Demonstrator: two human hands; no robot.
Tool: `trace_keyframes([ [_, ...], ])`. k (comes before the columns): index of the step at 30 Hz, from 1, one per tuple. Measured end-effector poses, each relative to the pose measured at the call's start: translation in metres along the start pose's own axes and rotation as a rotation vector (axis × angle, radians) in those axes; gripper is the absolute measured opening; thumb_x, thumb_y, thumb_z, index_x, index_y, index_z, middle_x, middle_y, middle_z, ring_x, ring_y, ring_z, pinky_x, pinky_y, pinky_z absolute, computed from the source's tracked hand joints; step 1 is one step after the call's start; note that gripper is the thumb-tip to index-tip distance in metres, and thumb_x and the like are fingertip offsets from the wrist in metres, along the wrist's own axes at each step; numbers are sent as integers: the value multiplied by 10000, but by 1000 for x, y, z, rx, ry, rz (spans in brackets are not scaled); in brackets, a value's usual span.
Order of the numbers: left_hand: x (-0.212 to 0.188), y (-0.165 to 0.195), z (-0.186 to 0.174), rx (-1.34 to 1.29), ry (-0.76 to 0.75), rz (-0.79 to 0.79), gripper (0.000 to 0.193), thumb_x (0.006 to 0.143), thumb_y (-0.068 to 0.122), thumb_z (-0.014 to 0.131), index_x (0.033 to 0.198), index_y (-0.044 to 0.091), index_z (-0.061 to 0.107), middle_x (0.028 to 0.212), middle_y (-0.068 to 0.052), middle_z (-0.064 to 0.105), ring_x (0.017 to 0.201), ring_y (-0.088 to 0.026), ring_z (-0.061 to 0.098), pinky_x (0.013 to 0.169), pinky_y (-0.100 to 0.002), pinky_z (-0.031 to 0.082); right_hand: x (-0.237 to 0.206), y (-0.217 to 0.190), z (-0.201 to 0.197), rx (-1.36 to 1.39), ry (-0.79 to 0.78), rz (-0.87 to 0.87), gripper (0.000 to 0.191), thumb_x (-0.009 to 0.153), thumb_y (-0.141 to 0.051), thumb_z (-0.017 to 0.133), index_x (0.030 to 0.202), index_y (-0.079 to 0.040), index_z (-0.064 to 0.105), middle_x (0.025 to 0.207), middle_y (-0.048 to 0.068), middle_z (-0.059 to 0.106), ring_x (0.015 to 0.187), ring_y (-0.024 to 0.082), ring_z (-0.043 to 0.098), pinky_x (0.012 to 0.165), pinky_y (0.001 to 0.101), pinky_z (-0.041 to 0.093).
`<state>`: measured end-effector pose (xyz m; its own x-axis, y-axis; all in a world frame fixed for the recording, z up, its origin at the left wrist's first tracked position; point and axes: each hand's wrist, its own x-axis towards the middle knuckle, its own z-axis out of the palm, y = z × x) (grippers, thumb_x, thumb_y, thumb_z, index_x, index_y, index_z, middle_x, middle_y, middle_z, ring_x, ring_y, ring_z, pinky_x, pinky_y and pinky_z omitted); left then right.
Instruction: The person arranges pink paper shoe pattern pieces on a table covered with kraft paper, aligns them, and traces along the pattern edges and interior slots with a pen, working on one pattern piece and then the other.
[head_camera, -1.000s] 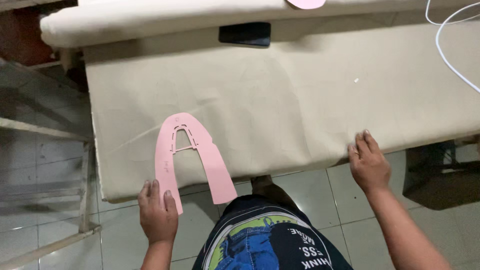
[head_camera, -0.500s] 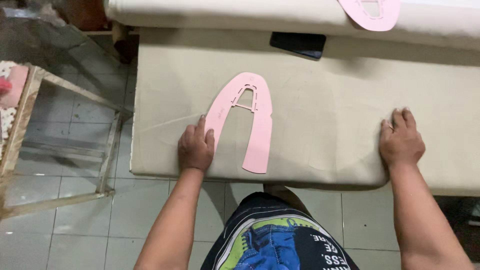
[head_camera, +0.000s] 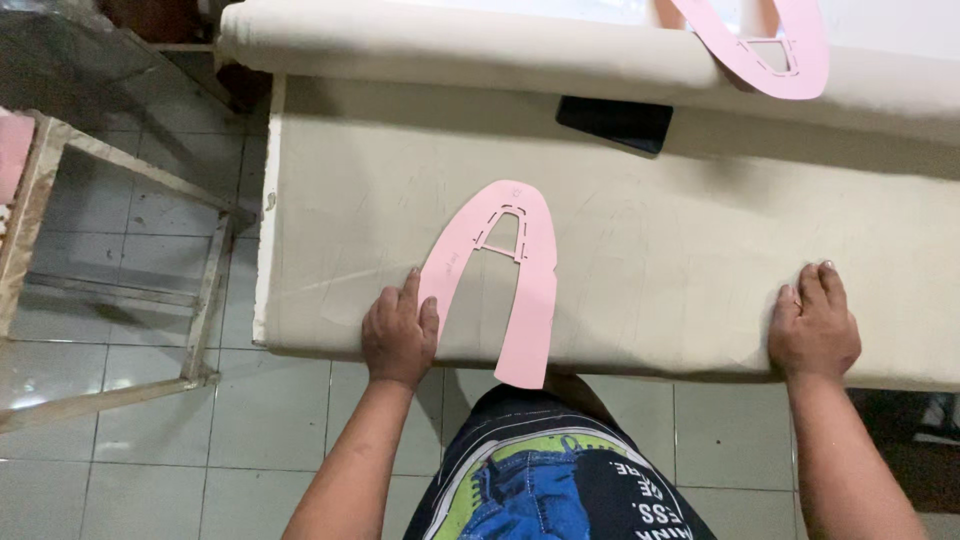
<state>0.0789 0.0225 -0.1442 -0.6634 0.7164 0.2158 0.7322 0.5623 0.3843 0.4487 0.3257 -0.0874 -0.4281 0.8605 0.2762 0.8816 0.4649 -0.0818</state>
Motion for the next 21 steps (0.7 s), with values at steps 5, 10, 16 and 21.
trace_keyframes([
  [5, -34, -4, 17, -9, -21, -2, 490, 949, 315, 613, 1380, 83, 623, 984, -143, 608, 901, -358, 625, 818, -501, 509, -18, 4, 14, -10, 5, -1, 441, 1152, -332, 480, 1466, -56, 621, 1561, 149, 539, 1379, 321, 590, 1082, 438, 496],
  [10, -15, -26, 28, -50, -45, -29, 492, 933, 308, 610, 1367, 76, 631, 974, -143, 621, 897, -361, 626, 823, -497, 511, -7, -23, 27, -44, -23, 25, 452, 1130, -339, 499, 1479, -81, 624, 1583, 136, 540, 1310, 333, 615, 1052, 439, 512],
  [16, 36, 7, -25, -47, -77, -46, 473, 946, 288, 605, 1358, 56, 628, 976, -147, 614, 874, -349, 629, 812, -476, 525, 37, 16, -8, -56, -24, 32, 456, 1108, -340, 542, 1488, -107, 634, 1599, 112, 556, 1273, 333, 640, 1032, 433, 534],
  [21, 54, 38, -62, -112, -87, -110, 470, 938, 279, 604, 1354, 64, 640, 983, -142, 615, 844, -343, 642, 764, -461, 542, 45, 40, -14, -50, -18, 15, 457, 1089, -329, 544, 1477, -106, 636, 1597, 112, 550, 1261, 342, 644, 1021, 432, 536],
])
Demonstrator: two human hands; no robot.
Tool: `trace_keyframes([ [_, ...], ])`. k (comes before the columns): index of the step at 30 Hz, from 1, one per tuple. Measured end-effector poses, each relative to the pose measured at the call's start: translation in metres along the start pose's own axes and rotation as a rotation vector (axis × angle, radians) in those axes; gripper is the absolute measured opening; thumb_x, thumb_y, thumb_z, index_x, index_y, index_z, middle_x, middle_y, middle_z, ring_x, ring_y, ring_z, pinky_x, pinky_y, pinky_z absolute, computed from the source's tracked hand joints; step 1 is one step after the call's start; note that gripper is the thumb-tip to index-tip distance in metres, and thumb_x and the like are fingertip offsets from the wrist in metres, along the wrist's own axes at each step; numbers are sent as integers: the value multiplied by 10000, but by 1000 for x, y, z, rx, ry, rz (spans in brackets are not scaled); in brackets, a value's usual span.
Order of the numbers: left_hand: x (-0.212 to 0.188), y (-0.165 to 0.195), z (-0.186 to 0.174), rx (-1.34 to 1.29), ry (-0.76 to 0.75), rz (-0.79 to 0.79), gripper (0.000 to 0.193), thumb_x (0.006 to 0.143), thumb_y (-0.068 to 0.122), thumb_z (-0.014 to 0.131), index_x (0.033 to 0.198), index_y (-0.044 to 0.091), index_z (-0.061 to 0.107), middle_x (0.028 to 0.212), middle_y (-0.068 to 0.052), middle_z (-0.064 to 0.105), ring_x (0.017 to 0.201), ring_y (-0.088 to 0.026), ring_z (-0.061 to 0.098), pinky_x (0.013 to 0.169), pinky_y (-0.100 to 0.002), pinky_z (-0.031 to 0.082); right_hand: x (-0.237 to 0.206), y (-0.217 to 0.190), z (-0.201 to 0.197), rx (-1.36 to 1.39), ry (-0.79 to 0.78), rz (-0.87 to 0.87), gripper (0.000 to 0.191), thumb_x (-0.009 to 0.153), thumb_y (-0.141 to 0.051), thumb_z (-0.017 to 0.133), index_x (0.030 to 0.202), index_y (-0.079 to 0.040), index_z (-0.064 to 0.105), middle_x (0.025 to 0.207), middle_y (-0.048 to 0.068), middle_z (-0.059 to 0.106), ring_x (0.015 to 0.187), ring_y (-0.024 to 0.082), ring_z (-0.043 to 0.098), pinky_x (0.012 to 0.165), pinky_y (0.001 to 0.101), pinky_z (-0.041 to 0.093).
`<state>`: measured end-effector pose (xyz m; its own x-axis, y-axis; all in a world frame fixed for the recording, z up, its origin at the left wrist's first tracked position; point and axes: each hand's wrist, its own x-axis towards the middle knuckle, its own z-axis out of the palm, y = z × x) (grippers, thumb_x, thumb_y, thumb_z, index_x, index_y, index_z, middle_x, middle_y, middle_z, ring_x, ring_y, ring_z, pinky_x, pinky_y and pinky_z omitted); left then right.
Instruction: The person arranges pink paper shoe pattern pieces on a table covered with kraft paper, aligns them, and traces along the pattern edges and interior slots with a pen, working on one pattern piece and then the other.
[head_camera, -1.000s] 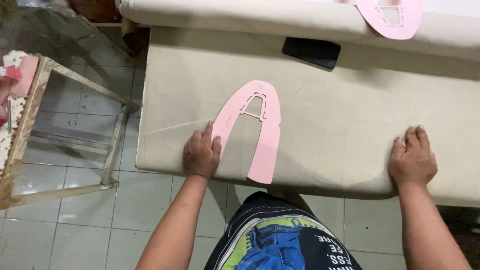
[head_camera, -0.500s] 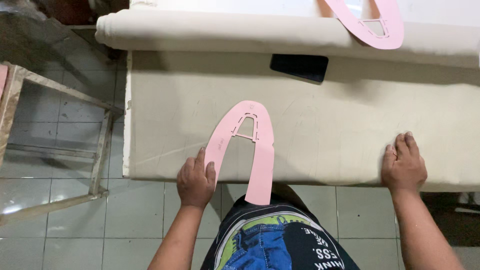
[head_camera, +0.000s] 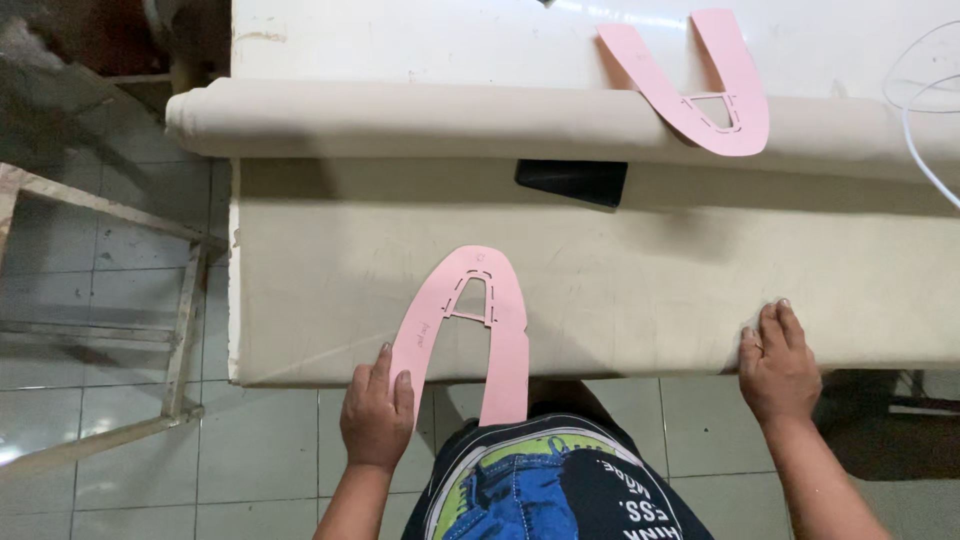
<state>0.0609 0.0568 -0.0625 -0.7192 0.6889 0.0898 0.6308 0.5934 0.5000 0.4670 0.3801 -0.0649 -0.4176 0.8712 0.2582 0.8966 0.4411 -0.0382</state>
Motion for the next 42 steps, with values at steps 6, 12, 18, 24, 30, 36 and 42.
trace_keyframes([
  [6, -12, -7, -1, -225, -68, -215, 376, 989, 265, 544, 1263, 44, 676, 1011, -124, 695, 865, -271, 710, 760, -404, 588, 1, 16, -4, 0, -128, 45, 437, 1025, -376, 590, 1342, -92, 690, 1445, 149, 611, 1209, 332, 659, 942, 443, 539],
  [12, 48, 5, -21, -444, 140, -232, 330, 1019, 241, 558, 1150, -35, 684, 1045, -161, 728, 919, -287, 708, 822, -417, 563, 126, -15, -2, 1387, -233, 804, 540, 1051, -457, 524, 1252, 35, 619, 1053, 155, 757, 611, 105, 560, 444, 202, 361],
  [18, 125, 31, -15, 150, -60, -93, 413, 893, 253, 629, 1253, 55, 674, 1177, -160, 645, 1120, -365, 591, 962, -513, 454, 238, -34, 28, 1441, -324, 780, 360, 1057, -385, 618, 999, -29, 616, 809, 51, 648, 526, 102, 565, 393, 222, 323],
  [24, 177, 90, 27, 113, 23, 82, 454, 907, 261, 662, 1329, 98, 615, 1307, -147, 566, 1252, -348, 522, 1068, -526, 392, 213, -27, 40, 1524, -610, 674, 232, 989, -317, 654, 975, -87, 671, 708, 54, 631, 502, 108, 489, 433, 250, 350],
  [30, 251, 125, 76, 216, 34, 309, 649, 907, 258, 675, 1520, 174, 476, 1565, -172, 336, 1397, -397, 350, 1166, -519, 293, 182, -12, 19, 869, -1226, 411, 377, 866, -312, 718, 1113, -32, 765, 802, 92, 769, 655, 161, 636, 600, 310, 519],
  [36, 324, 147, 94, 234, -87, 286, 965, 822, 382, 774, 1602, 163, 250, 1643, -186, 128, 1474, -457, 116, 1189, -662, 132, 266, -37, -17, 328, -977, 216, 440, 849, -455, 773, 1111, -102, 791, 1007, 105, 830, 927, 223, 782, 845, 353, 590],
  [42, 405, 158, 109, 155, -29, 322, 1062, 727, 407, 838, 1588, 160, 268, 1646, -186, 134, 1528, -453, 74, 1208, -697, 66, 412, -88, 3, 723, -460, 344, 463, 905, -297, 729, 1297, -66, 647, 1136, 137, 733, 890, 274, 719, 709, 361, 574],
])
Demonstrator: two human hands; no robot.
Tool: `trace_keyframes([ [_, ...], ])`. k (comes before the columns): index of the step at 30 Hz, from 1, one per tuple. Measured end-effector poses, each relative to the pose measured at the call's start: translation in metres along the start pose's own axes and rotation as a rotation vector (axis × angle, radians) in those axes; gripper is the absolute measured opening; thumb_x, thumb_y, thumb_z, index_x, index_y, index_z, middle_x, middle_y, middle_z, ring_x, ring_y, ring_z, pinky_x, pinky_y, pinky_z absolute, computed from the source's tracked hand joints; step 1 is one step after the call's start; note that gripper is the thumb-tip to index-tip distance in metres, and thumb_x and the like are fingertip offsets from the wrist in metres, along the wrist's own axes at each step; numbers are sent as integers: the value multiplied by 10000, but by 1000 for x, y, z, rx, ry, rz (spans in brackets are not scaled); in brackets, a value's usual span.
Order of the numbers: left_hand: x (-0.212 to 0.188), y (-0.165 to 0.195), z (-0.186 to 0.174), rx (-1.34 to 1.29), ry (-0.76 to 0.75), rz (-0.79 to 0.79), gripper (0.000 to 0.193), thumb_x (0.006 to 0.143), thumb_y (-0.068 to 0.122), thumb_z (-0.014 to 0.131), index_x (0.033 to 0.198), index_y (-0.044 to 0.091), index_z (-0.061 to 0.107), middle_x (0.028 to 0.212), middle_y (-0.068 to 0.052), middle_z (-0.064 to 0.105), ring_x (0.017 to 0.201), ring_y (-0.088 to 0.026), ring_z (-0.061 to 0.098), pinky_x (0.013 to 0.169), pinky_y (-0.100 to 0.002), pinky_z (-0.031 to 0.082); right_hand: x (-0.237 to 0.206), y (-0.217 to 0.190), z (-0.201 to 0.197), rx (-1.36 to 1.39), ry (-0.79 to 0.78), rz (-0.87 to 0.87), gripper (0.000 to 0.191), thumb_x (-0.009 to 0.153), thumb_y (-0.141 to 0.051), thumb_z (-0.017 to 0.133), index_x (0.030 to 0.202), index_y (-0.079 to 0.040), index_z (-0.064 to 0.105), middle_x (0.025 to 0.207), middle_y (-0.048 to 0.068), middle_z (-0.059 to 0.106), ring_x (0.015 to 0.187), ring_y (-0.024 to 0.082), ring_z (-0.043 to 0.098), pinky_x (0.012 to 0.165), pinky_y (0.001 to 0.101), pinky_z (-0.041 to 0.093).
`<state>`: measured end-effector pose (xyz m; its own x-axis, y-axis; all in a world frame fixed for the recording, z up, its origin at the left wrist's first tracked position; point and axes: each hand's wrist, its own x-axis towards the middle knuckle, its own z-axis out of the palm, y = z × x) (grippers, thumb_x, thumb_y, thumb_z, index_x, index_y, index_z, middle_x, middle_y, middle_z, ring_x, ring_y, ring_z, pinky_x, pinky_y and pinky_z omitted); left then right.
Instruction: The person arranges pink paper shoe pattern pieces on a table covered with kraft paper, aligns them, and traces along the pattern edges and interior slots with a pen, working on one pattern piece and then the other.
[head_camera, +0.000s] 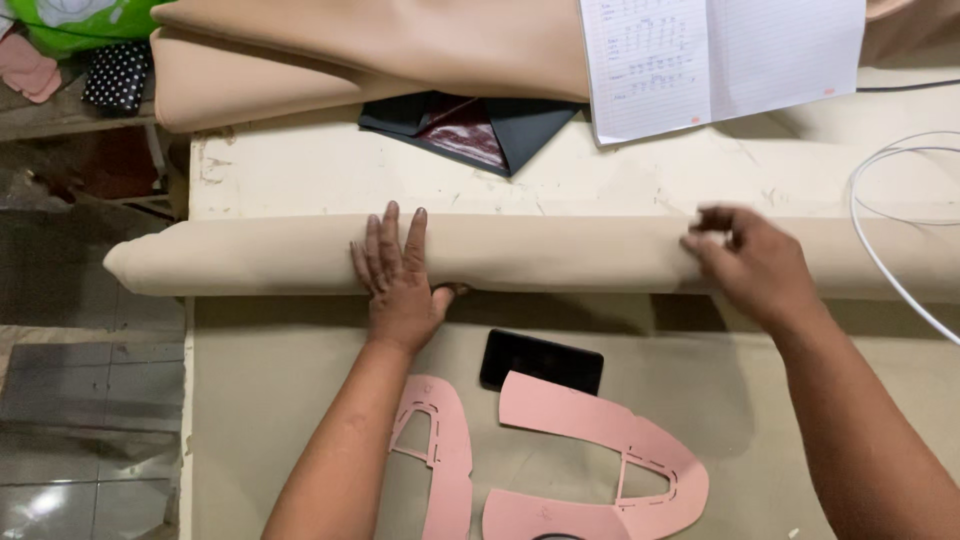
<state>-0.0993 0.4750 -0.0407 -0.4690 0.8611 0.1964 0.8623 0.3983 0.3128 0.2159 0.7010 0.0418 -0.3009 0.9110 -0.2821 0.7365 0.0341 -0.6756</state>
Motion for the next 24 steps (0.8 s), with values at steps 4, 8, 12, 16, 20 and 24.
trace_keyframes([
  [4, 20, 10, 25, 247, 262, 163, 771, 927, 396, 801, 1563, 335, 369, 1694, -39, 186, 1606, -308, 125, 1302, -625, 94, 109, -27, 5, 878, 130, 249, 357, 1027, -225, 694, 1253, 23, 574, 1151, 139, 645, 932, 201, 766, 468, 214, 352],
  [8, 27, 26, 42, 54, 72, 126, 802, 892, 338, 766, 1571, 205, 362, 1661, -91, 211, 1563, -351, 148, 1240, -697, 92, 170, -41, 9, 1270, 432, 365, 264, 957, -153, 736, 1156, -26, 618, 1056, 99, 681, 787, 174, 736, 433, 188, 336],
  [12, 37, 20, 44, 157, -18, 138, 931, 755, 219, 764, 1586, 199, 346, 1633, -128, 213, 1525, -385, 149, 1191, -706, 83, 195, -51, 11, 1273, 282, 386, 186, 939, -123, 769, 1066, -64, 648, 885, 30, 676, 587, 90, 587, 413, 190, 314],
  [16, 79, 11, 49, 137, 20, 118, 904, 816, 209, 789, 1617, 231, 372, 1619, -98, 276, 1548, -345, 206, 1256, -671, 97, 206, -48, -10, 1596, 152, 65, 113, 1055, -44, 724, 1098, 16, 639, 888, 63, 681, 569, 74, 538, 471, 208, 371],
  [20, 145, 28, 58, 41, 230, -59, 712, 985, 347, 761, 1550, 139, 382, 1561, -127, 310, 1521, -370, 232, 1254, -663, 124, 189, -39, -30, 1765, 72, -24, 35, 1062, -10, 652, 1071, 14, 627, 859, 73, 664, 571, 102, 573, 423, 205, 367],
  [24, 191, 58, 58, -19, -34, -79, 646, 1021, 482, 710, 1506, 173, 415, 1607, -97, 301, 1559, -327, 196, 1251, -658, 46, 157, -19, -19, 1436, 218, 52, 54, 1039, -56, 563, 1024, -18, 598, 835, 62, 640, 611, 108, 638, 418, 211, 383],
])
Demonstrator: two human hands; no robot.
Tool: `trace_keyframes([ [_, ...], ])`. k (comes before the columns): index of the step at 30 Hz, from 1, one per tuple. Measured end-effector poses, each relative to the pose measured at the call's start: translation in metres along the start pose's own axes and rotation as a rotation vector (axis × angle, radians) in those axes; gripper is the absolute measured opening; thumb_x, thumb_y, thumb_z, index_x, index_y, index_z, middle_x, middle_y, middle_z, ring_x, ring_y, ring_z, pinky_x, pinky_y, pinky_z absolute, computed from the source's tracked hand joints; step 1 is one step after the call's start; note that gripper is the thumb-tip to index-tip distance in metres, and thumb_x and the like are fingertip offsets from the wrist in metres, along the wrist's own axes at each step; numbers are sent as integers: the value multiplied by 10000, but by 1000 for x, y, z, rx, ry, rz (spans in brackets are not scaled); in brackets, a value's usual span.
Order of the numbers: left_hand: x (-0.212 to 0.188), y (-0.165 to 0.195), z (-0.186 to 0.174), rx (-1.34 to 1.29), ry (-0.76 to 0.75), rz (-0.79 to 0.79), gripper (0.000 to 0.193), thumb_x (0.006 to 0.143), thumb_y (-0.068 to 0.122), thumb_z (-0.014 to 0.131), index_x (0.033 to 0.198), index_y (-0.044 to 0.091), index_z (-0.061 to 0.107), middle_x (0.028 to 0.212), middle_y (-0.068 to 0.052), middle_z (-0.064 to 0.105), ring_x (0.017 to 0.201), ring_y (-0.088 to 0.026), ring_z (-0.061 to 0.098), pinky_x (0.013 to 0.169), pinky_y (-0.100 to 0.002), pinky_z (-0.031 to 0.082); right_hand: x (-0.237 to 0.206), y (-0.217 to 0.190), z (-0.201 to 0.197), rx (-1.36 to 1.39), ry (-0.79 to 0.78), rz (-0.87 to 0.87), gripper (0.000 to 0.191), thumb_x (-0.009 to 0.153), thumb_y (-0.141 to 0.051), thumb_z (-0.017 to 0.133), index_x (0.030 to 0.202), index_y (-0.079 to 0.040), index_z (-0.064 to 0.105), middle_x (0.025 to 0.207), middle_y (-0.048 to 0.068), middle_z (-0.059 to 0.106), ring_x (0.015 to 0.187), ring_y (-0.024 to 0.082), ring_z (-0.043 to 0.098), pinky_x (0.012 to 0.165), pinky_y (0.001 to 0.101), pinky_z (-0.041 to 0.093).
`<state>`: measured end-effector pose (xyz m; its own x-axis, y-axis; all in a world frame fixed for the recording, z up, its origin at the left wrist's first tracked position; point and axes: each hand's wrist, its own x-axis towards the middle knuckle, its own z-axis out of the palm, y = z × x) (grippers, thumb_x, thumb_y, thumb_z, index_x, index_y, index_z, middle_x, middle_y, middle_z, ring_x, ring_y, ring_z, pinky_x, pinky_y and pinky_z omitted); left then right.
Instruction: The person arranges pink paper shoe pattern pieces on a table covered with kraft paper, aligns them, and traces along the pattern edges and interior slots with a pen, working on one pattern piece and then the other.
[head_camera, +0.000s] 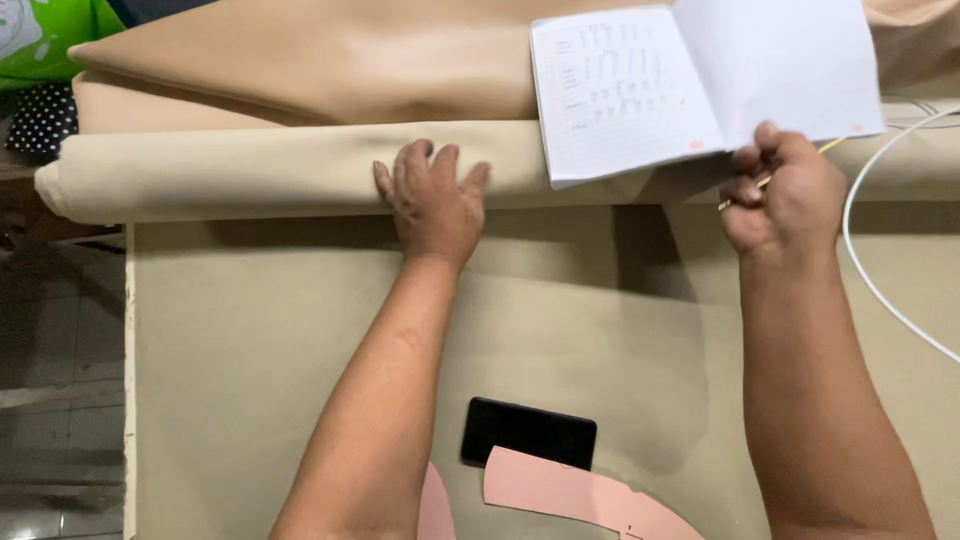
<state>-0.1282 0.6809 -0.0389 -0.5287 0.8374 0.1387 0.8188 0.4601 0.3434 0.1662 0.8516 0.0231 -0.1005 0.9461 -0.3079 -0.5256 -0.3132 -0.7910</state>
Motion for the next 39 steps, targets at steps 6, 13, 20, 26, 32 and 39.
trace_keyframes([
  [6, 34, -5, -20, 64, -244, 198, 1066, 765, 327, 833, 1614, 169, 208, 1694, -72, 136, 1560, -322, 81, 1181, -698, -69, -54, 30, -27, -801, 111, 105, 215, 1049, -260, 594, 1079, -51, 634, 904, 58, 709, 602, 105, 593, 435, 219, 384],
  [13, 23, -29, -7, 96, -13, 333, 879, 818, 121, 764, 1572, 120, 312, 1657, -136, 207, 1578, -316, 161, 1264, -602, 76, -215, 93, -43, -1640, -863, -50, 814, 683, -393, 863, 1384, -117, 556, 1406, 82, 568, 993, 307, 714, 791, 397, 586],
  [20, -42, -69, -17, 268, 243, 253, 355, 989, 70, 636, 1306, 114, 481, 1316, -123, 414, 1238, -326, 467, 1079, -495, 388, -254, 105, -66, -1933, -570, -43, 595, 899, -399, 682, 1389, -112, 505, 1431, 72, 486, 1006, 310, 705, 867, 421, 580],
  [26, -165, -70, -46, 29, -156, 259, 439, 868, 170, 681, 1272, 123, 515, 1308, -87, 474, 1279, -310, 480, 1076, -531, 375, -289, 84, -83, -1843, -632, 10, 663, 823, -246, 688, 1453, -192, 490, 1441, 39, 475, 955, 279, 730, 839, 420, 578],
  [32, -263, -58, -69, -134, -526, 342, 1001, 681, 293, 791, 1538, 80, 319, 1673, -176, 104, 1557, -374, 40, 1185, -697, -12, -287, 89, -94, -1860, -744, -138, 822, 747, -281, 779, 1504, -211, 466, 1429, 57, 464, 987, 296, 693, 782, 422, 587],
  [39, -246, -39, -67, -71, -524, 394, 1040, 680, 494, 823, 1577, 228, 370, 1682, -73, 231, 1509, -352, 154, 1159, -692, 47, -255, 90, -83, -1908, -712, -431, 662, 832, -364, 736, 1451, -248, 534, 1320, 40, 580, 955, 274, 713, 765, 413, 597],
])
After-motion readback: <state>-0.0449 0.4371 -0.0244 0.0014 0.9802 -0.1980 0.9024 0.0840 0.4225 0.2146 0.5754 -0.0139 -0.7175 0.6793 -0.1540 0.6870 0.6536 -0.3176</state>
